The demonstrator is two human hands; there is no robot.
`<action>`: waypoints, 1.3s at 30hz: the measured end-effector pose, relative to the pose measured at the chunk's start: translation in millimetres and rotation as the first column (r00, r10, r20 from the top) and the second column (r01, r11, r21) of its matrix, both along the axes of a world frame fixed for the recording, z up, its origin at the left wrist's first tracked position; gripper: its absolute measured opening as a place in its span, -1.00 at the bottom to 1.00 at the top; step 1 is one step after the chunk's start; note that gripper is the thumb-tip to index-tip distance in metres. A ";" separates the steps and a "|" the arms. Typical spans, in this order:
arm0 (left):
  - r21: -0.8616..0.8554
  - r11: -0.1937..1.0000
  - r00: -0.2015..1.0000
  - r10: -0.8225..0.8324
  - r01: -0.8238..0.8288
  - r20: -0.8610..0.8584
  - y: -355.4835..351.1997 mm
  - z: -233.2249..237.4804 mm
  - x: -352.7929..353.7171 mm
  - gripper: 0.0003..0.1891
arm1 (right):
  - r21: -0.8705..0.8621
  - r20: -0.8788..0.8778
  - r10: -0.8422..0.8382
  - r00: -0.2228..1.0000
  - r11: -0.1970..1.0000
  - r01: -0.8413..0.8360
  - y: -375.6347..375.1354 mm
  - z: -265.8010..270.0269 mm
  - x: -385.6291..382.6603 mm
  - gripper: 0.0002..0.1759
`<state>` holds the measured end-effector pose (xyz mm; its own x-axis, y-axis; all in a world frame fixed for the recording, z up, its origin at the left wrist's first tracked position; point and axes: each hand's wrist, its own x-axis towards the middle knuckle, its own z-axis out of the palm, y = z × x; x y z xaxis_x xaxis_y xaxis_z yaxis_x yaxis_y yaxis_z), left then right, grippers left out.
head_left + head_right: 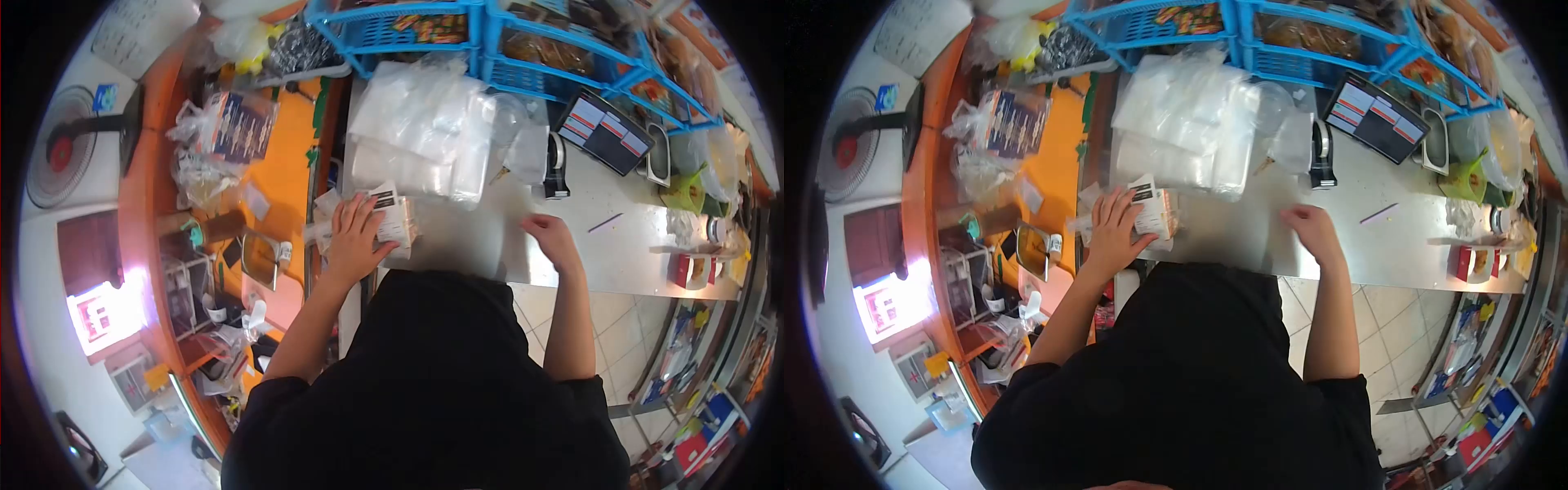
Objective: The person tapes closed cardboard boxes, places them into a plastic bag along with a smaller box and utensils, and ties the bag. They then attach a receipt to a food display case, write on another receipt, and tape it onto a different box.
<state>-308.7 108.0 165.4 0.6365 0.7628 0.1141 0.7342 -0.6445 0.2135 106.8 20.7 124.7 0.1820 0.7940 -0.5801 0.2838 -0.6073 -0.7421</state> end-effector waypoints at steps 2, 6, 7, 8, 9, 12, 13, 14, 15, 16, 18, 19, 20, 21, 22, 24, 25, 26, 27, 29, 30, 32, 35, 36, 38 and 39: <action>-0.005 1.000 1.000 0.012 -0.012 0.017 -0.6 -2.0 -3.2 -0.36 | 0.141 -0.408 -0.063 0.911 0.981 0.131 24.9 27.5 -52.4 -0.60; -0.024 1.000 0.999 -0.017 0.018 0.045 0.8 -3.2 -9.5 -0.36 | 0.274 -0.639 0.106 0.762 0.957 0.096 89.7 40.8 -158.9 -0.72; -0.027 1.000 0.998 -0.006 0.007 0.059 1.9 -4.1 -11.6 -0.36 | 0.292 -0.614 0.116 0.781 0.952 0.089 105.1 28.4 -182.6 -0.72; -0.035 0.999 0.997 -0.018 0.021 0.077 2.6 -5.0 -14.0 -0.37 | 0.311 -0.589 0.125 0.798 0.947 0.081 115.7 10.9 -202.1 -0.71; -0.039 0.999 0.995 -0.033 0.036 0.095 2.8 -6.6 -16.4 -0.37 | 0.310 -0.578 0.131 0.805 0.948 0.069 121.1 -5.9 -215.9 -0.71; -0.047 0.998 0.991 -0.040 0.046 0.126 2.8 -13.9 -23.3 -0.38 | 0.075 -0.329 0.077 0.941 0.996 -0.055 127.7 -45.7 -238.4 -0.66; -0.045 0.998 0.990 -0.032 0.038 0.139 3.6 -16.0 -24.7 -0.38 | 0.075 -0.317 0.085 0.945 0.995 -0.064 127.6 -53.7 -239.4 -0.66; -0.049 0.998 0.989 -0.034 0.042 0.144 3.6 -17.6 -25.9 -0.38 | 0.197 -0.201 0.121 0.972 0.977 -0.081 126.2 -53.9 -241.8 -0.65; -0.054 0.997 0.988 -0.040 0.048 0.148 2.7 -18.8 -27.5 -0.38 | 0.313 -0.081 0.140 0.987 0.944 -0.109 124.2 -54.2 -243.8 -0.64; -0.057 0.997 0.987 -0.037 0.047 0.158 1.2 -19.8 -28.5 -0.38 | 0.308 -0.071 0.142 0.987 0.944 -0.114 123.8 -54.3 -244.0 -0.64; -0.030 0.998 0.982 -0.049 0.055 0.180 1.7 -21.0 -28.9 -0.38 | 0.144 -0.161 0.035 0.986 0.989 -0.011 132.5 -46.8 -242.2 -0.55; -0.024 0.998 0.980 -0.056 0.062 0.189 2.1 -21.1 -29.3 -0.38 | 0.150 -0.152 0.029 0.988 0.989 -0.006 137.7 -46.0 -241.5 -0.55; -0.025 0.997 0.981 -0.069 0.074 0.182 1.8 -21.6 -29.4 -0.38 | 0.083 -0.095 0.096 0.991 0.993 -0.088 143.7 -51.2 -239.5 -0.54; -0.031 0.996 0.982 -0.082 0.088 0.172 0.6 -21.9 -29.6 -0.38 | 0.007 -0.046 0.164 0.985 0.987 -0.164 149.3 -54.3 -237.8 -0.52; -0.030 0.995 0.980 -0.092 0.099 0.175 -0.7 -22.4 -30.1 -0.38 | 0.007 -0.043 0.154 0.987 0.988 -0.153 157.4 -57.8 -235.5 -0.52; -0.035 0.995 0.973 -0.084 0.094 0.214 0.4 -23.5 -31.4 -0.40 | -0.138 0.059 0.378 0.924 0.920 -0.368 175.7 -57.6 -233.7 -0.56; -0.032 0.994 0.972 -0.099 0.108 0.213 1.0 -24.7 -31.9 -0.40 | -0.134 0.059 0.364 0.929 0.925 -0.354 178.5 -54.8 -233.7 -0.56; -0.020 0.994 0.970 -0.096 0.104 0.224 1.7 -26.4 -32.0 -0.41 | -0.153 0.217 0.488 0.846 0.872 -0.464 182.6 -40.3 -235.4 -0.58; -0.008 0.995 0.967 -0.091 0.096 0.236 3.2 -26.4 -31.5 -0.41 | -0.193 0.365 0.591 0.720 0.804 -0.562 186.1 -28.1 -234.2 -0.60; 0.010 0.996 0.968 -0.090 0.090 0.233 2.8 -25.2 -32.2 -0.41 | 0.018 0.443 0.347 0.827 0.919 -0.395 170.5 -6.0 -225.6 -0.64; 0.024 0.997 0.970 -0.076 0.073 0.229 -0.1 -24.7 -32.9 -0.41 | 0.236 0.459 0.088 0.884 0.947 -0.217 157.1 3.7 -217.4 -0.66; 0.168 0.986 0.963 -0.041 -0.005 0.267 -12.8 -34.4 -34.7 -0.39 | 0.430 0.467 -0.151 0.871 0.900 -0.075 122.8 30.2 -173.5 -0.77; 0.355 0.924 0.948 0.026 -0.144 0.316 -34.7 -50.2 -31.9 -0.34 | 0.698 0.314 -0.594 0.740 0.674 0.244 71.3 -24.6 -49.4 -0.61; 0.398 0.896 0.941 0.059 -0.197 0.332 -43.1 -53.6 -29.1 -0.32 | 0.716 0.366 -0.677 0.638 0.643 0.271 54.7 -25.7 -16.7 -0.52; 0.378 0.872 0.923 0.181 -0.311 0.341 -59.1 -57.7 -19.7 -0.29 | 0.582 0.637 -0.643 0.425 0.763 0.282 33.5 -38.1 32.6 -0.47; 0.349 0.843 0.890 0.284 -0.409 0.357 -66.7 -59.2 -14.5 -0.26 | 0.496 0.675 -0.536 0.506 0.838 0.226 27.4 -50.9 55.0 -0.50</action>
<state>-323.2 41.3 106.2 0.2314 0.7717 0.5925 0.8737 -0.4327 0.2224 161.7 48.1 73.8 0.7545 0.6250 0.2001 0.6238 -0.5883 -0.5145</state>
